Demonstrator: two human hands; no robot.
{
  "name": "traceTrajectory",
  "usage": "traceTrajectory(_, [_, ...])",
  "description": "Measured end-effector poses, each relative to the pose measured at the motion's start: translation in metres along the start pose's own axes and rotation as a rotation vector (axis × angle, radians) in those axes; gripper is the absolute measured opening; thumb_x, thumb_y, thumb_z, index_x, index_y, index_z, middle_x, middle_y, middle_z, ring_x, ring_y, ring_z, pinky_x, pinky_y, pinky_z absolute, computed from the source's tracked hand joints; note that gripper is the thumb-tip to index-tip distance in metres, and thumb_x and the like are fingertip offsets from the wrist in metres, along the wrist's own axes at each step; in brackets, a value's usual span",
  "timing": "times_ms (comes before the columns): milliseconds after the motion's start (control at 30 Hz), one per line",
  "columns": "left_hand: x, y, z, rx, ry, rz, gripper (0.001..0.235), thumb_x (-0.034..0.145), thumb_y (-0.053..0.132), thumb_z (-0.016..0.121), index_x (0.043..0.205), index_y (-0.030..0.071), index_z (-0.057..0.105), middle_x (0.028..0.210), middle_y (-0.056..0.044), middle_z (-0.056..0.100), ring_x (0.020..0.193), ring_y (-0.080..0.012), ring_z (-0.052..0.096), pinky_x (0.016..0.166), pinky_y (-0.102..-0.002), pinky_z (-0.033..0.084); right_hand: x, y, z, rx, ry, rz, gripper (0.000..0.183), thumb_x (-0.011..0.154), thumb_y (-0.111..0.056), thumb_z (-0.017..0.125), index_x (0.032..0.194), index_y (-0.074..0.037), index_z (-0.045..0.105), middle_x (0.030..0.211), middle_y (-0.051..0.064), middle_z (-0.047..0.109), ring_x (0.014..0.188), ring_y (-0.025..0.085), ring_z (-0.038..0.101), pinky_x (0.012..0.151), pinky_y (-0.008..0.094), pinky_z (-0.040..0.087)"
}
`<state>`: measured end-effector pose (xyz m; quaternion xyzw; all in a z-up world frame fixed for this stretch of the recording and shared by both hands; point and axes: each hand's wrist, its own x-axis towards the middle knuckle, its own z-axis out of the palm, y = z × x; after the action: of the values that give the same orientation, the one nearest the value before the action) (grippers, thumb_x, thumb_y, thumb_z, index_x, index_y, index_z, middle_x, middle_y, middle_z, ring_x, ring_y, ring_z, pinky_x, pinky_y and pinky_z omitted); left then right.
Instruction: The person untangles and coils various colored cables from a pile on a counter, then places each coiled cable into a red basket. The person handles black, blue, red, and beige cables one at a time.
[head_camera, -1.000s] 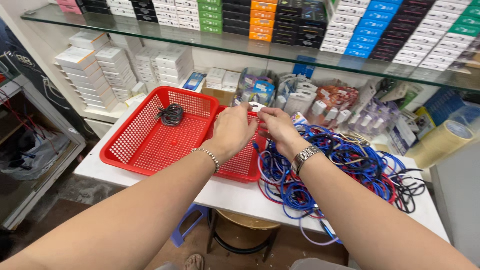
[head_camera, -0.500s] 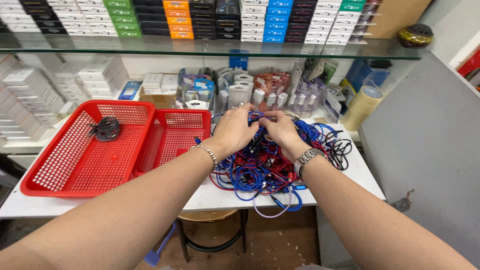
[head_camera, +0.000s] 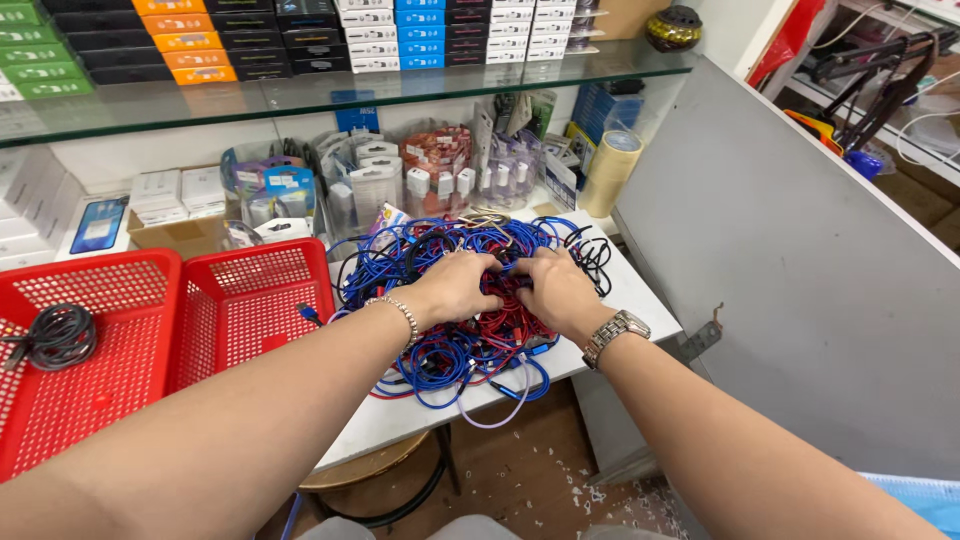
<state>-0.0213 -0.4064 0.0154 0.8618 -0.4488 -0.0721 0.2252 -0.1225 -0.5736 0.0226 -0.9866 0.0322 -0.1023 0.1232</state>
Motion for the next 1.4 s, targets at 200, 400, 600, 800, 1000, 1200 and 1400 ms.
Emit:
traceTrajectory(200, [-0.004, 0.006, -0.007, -0.075, 0.082, -0.058, 0.079, 0.075, 0.027, 0.087, 0.141, 0.007, 0.049, 0.123, -0.023, 0.064, 0.119, -0.0384, 0.058, 0.103, -0.045, 0.045, 0.021, -0.009, -0.029, 0.282, 0.166, 0.245, 0.018, 0.095, -0.023, 0.066, 0.104, -0.012, 0.078, 0.080, 0.013, 0.074, 0.072, 0.028, 0.071, 0.074, 0.041, 0.057])
traceTrajectory(400, [0.002, -0.016, 0.000, -0.248, 0.167, -0.156, 0.059, 0.080, 0.010, 0.075, 0.135, 0.007, 0.055, 0.103, -0.019, 0.078, 0.098, -0.0286, 0.074, 0.090, -0.038, 0.056, 0.060, -0.015, -0.053, 0.756, 0.302, 0.286, 0.021, 0.101, -0.021, 0.059, 0.104, -0.006, 0.074, 0.079, 0.004, 0.074, 0.070, 0.010, 0.069, 0.068, 0.027, 0.059])
traceTrajectory(600, [0.024, -0.055, 0.000, -1.212, 0.387, -0.533, 0.029, 0.094, 0.009, 0.057, 0.122, 0.007, 0.061, 0.097, -0.010, 0.076, 0.079, -0.0175, 0.072, 0.070, -0.031, 0.062, 0.074, -0.008, -0.042, 1.046, 0.028, 0.190, 0.024, 0.106, -0.018, 0.052, 0.117, -0.003, 0.067, 0.091, 0.004, 0.071, 0.084, 0.010, 0.068, 0.078, 0.025, 0.061])
traceTrajectory(800, [0.015, -0.059, 0.005, -1.314, 0.276, -0.620, 0.019, 0.098, 0.020, 0.066, 0.112, 0.008, 0.063, 0.091, -0.003, 0.072, 0.078, -0.0158, 0.067, 0.072, -0.031, 0.059, 0.092, -0.007, -0.042, 1.306, -0.064, 0.144, 0.025, 0.106, -0.019, 0.049, 0.119, -0.002, 0.061, 0.094, 0.006, 0.070, 0.086, 0.014, 0.069, 0.083, 0.029, 0.060])
traceTrajectory(1000, [0.017, -0.087, -0.004, -1.585, 0.456, -0.494, 0.017, 0.098, 0.014, 0.058, 0.108, 0.006, 0.069, 0.084, -0.005, 0.066, 0.078, -0.0159, 0.069, 0.076, -0.031, 0.064, 0.082, -0.006, -0.028, 1.247, -0.067, 0.248, 0.021, 0.105, -0.018, 0.049, 0.114, -0.005, 0.063, 0.095, 0.007, 0.072, 0.089, 0.014, 0.070, 0.085, 0.029, 0.060])
traceTrajectory(1200, [0.009, -0.105, -0.028, -1.240, 0.714, -0.491, 0.025, 0.096, 0.014, 0.059, 0.114, -0.001, 0.070, 0.094, -0.011, 0.070, 0.084, -0.0196, 0.067, 0.079, -0.036, 0.056, 0.111, 0.016, -0.056, 1.399, 0.311, 0.112, 0.019, 0.110, -0.020, 0.048, 0.112, -0.004, 0.059, 0.088, 0.007, 0.064, 0.086, 0.017, 0.069, 0.083, 0.032, 0.061])
traceTrajectory(1400, [-0.009, -0.050, -0.031, -0.388, 0.590, -0.360, 0.043, 0.082, 0.026, 0.074, 0.122, 0.013, 0.069, 0.133, -0.017, 0.060, 0.125, -0.0311, 0.056, 0.109, -0.041, 0.043, 0.111, -0.006, -0.035, 1.389, 0.036, 0.142, 0.019, 0.107, -0.017, 0.049, 0.111, -0.001, 0.057, 0.089, 0.011, 0.069, 0.084, 0.020, 0.070, 0.081, 0.034, 0.062])
